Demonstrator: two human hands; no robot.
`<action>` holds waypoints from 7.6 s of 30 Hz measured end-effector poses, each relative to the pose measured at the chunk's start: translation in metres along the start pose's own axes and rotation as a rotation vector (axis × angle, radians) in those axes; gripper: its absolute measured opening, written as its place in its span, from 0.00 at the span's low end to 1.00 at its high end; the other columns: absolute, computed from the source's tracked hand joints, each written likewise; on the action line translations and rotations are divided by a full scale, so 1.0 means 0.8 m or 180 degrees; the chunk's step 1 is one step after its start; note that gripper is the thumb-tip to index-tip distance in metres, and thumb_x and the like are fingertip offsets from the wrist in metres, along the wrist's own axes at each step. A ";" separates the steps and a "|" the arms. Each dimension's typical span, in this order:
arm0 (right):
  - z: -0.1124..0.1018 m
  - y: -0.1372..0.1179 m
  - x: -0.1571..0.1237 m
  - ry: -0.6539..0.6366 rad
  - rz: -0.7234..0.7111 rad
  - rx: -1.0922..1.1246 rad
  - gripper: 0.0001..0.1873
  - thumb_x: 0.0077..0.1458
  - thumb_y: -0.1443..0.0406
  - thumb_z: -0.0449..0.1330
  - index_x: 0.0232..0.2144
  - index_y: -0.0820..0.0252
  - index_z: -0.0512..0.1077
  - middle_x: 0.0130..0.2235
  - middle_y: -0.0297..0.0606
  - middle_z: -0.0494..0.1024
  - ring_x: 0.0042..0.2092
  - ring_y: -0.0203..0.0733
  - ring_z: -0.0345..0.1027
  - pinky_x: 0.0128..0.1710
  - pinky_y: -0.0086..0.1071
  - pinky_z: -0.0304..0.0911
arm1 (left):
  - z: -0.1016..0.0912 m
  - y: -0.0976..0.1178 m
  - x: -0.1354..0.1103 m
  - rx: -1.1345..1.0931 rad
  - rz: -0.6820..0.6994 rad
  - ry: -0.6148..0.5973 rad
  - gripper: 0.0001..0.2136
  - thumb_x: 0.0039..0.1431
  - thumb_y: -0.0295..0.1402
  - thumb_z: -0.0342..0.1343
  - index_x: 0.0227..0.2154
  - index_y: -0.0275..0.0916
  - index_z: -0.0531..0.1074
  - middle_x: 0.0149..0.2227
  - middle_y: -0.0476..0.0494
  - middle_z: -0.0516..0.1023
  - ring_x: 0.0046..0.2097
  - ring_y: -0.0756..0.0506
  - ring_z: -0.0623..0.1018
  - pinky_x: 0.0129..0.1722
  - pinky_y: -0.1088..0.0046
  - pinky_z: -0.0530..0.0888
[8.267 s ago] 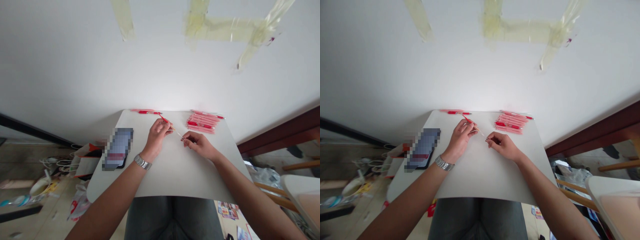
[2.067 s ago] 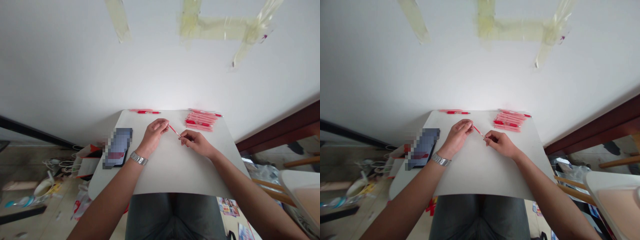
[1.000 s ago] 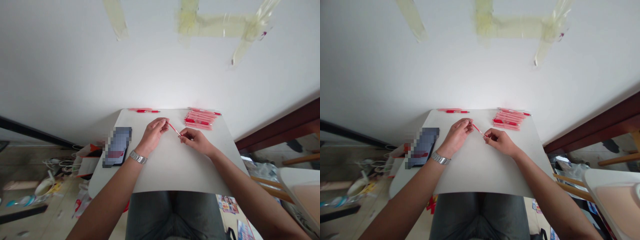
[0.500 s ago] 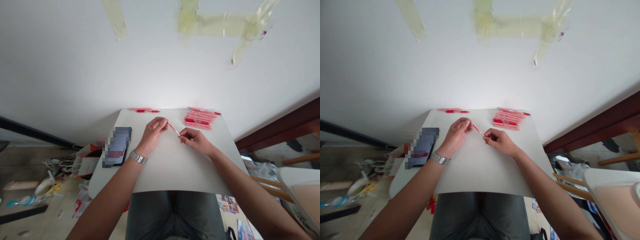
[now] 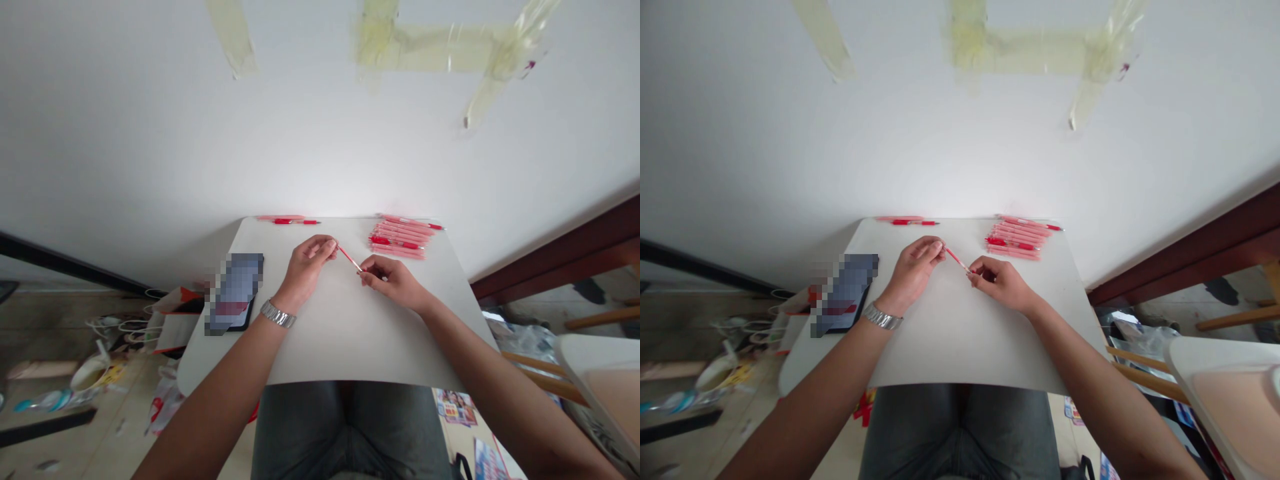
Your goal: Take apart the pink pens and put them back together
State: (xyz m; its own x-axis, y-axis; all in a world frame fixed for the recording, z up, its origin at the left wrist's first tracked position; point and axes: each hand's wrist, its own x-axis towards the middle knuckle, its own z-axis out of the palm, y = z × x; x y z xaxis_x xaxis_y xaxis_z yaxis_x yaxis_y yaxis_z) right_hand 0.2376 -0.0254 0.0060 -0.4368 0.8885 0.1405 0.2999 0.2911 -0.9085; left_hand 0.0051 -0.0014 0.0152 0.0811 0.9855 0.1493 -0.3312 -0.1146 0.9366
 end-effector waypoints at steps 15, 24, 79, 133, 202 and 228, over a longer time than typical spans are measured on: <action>0.000 -0.002 0.000 -0.0041 0.0053 0.0061 0.17 0.67 0.50 0.62 0.39 0.57 0.75 0.32 0.36 0.79 0.30 0.37 0.62 0.31 0.33 0.58 | -0.001 -0.001 0.002 -0.0256 -0.0102 0.0110 0.12 0.56 0.42 0.74 0.37 0.41 0.84 0.39 0.45 0.81 0.39 0.49 0.77 0.45 0.70 0.76; -0.001 0.000 0.000 -0.0014 0.0046 0.0078 0.18 0.68 0.49 0.61 0.39 0.57 0.75 0.33 0.37 0.79 0.31 0.38 0.64 0.32 0.34 0.59 | -0.005 0.000 0.004 -0.0176 -0.0111 0.0079 0.13 0.56 0.42 0.74 0.38 0.41 0.84 0.42 0.43 0.82 0.40 0.49 0.78 0.46 0.70 0.75; -0.002 0.003 -0.001 0.0041 0.0053 0.0193 0.16 0.69 0.51 0.61 0.40 0.58 0.75 0.33 0.36 0.78 0.31 0.37 0.63 0.32 0.34 0.58 | -0.033 -0.015 0.017 0.1801 0.0651 0.0294 0.11 0.66 0.42 0.64 0.44 0.42 0.75 0.45 0.42 0.82 0.48 0.42 0.82 0.49 0.64 0.76; 0.000 0.002 0.001 -0.0084 0.0151 0.0002 0.15 0.67 0.52 0.61 0.39 0.58 0.75 0.32 0.35 0.78 0.30 0.37 0.61 0.31 0.33 0.57 | -0.011 -0.005 0.006 -0.0441 -0.0524 0.0009 0.15 0.58 0.41 0.72 0.45 0.45 0.78 0.45 0.47 0.81 0.46 0.48 0.80 0.51 0.68 0.76; -0.002 -0.002 0.001 0.0143 0.0151 0.0166 0.15 0.67 0.52 0.62 0.39 0.58 0.75 0.33 0.37 0.78 0.31 0.38 0.63 0.32 0.34 0.58 | -0.031 0.001 0.004 0.3694 0.0924 0.0624 0.07 0.65 0.30 0.58 0.45 0.44 0.73 0.40 0.46 0.77 0.38 0.44 0.76 0.43 0.65 0.73; -0.002 -0.001 0.001 0.0112 0.0175 0.0133 0.18 0.67 0.49 0.61 0.40 0.58 0.75 0.33 0.37 0.79 0.31 0.38 0.64 0.32 0.34 0.60 | -0.044 -0.011 0.004 0.4322 0.0782 0.0220 0.05 0.66 0.27 0.57 0.41 0.43 0.74 0.43 0.39 0.76 0.44 0.37 0.76 0.45 0.59 0.71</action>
State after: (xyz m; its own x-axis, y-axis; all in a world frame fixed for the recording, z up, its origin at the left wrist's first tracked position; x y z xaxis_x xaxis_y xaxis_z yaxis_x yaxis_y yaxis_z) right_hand 0.2383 -0.0247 0.0077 -0.3904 0.9149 0.1031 0.2865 0.2271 -0.9308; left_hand -0.0252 0.0072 -0.0038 0.0949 0.9219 0.3756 0.8404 -0.2765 0.4662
